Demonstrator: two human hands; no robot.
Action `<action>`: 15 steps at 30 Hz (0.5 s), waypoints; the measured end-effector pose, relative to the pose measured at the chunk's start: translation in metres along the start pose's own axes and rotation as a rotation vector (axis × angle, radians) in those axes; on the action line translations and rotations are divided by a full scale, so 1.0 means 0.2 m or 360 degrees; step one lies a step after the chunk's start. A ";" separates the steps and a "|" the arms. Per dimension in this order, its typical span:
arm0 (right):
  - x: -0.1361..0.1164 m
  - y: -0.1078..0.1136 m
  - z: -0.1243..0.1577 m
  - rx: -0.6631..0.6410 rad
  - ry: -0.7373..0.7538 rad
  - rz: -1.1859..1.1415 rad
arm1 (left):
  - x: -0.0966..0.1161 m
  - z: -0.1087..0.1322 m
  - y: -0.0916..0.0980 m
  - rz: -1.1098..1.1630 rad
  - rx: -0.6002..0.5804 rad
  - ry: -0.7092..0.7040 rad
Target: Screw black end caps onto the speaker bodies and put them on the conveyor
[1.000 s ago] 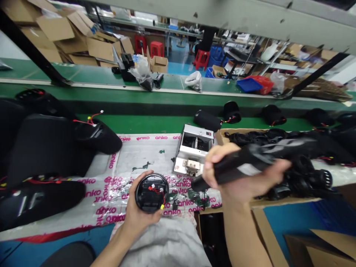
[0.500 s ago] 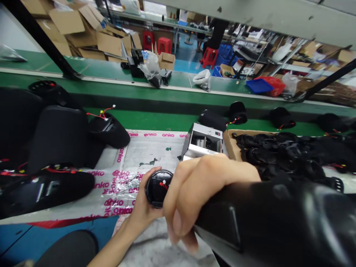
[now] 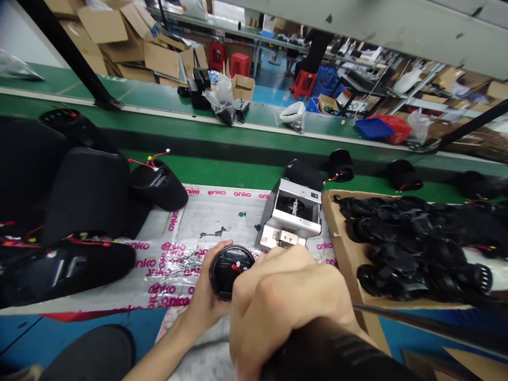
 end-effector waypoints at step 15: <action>0.13 0.21 0.17 -0.0094 -0.0271 -0.0151 | 0.01 0.00 -0.02 -0.0023 0.0032 -0.0062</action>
Point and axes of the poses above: each hand's wrist, its own z-axis away from the middle knuckle, its own y-axis out of the back of the hand, x = y × z, the point moved 2 cm from there along -z, towards the middle knuckle, and after that the axes turned 15 degrees about y, right-handed, at the moved point
